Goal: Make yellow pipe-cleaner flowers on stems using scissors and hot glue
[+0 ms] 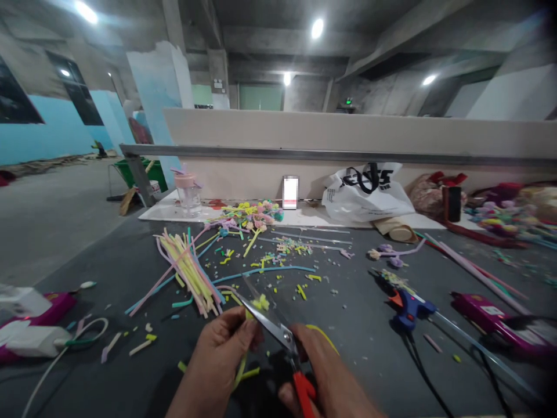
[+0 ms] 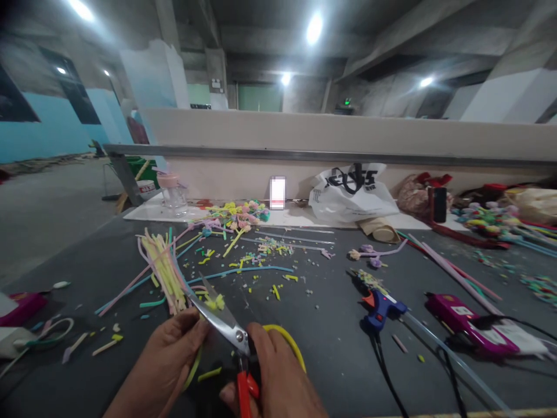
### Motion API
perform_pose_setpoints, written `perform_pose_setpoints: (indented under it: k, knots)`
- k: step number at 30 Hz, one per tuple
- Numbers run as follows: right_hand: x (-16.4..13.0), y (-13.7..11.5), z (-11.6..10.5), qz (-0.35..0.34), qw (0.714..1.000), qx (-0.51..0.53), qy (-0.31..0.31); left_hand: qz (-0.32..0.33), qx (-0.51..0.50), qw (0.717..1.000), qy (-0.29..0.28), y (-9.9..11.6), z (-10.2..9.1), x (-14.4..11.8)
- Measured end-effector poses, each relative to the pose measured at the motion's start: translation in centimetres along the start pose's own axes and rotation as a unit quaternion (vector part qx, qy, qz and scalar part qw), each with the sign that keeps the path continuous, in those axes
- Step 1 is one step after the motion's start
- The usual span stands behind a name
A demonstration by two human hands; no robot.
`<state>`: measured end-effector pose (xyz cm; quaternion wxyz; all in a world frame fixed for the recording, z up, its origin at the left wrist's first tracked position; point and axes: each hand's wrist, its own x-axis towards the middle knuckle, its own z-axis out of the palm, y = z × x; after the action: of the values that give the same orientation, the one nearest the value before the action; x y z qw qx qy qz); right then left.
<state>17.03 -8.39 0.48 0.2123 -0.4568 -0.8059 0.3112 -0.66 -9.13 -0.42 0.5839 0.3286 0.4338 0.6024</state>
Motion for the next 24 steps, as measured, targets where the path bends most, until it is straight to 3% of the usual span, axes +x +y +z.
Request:
perform_pose_setpoints:
  k: [11,17,24]
  knots:
    - [-0.11,-0.05,0.15,0.002,1.0,-0.018,0.0,0.002,0.075,0.997,-0.003,-0.32,-0.65,-0.23]
    - [-0.29,0.35,0.12,-0.033,0.998,0.006,0.044,-0.006,0.095,0.995,0.0,-0.04,-0.43,-0.33]
    - [-0.11,0.56,0.8,-0.013,0.999,0.045,-0.022,0.026,0.131,0.991,-0.008,0.11,-0.72,-0.27]
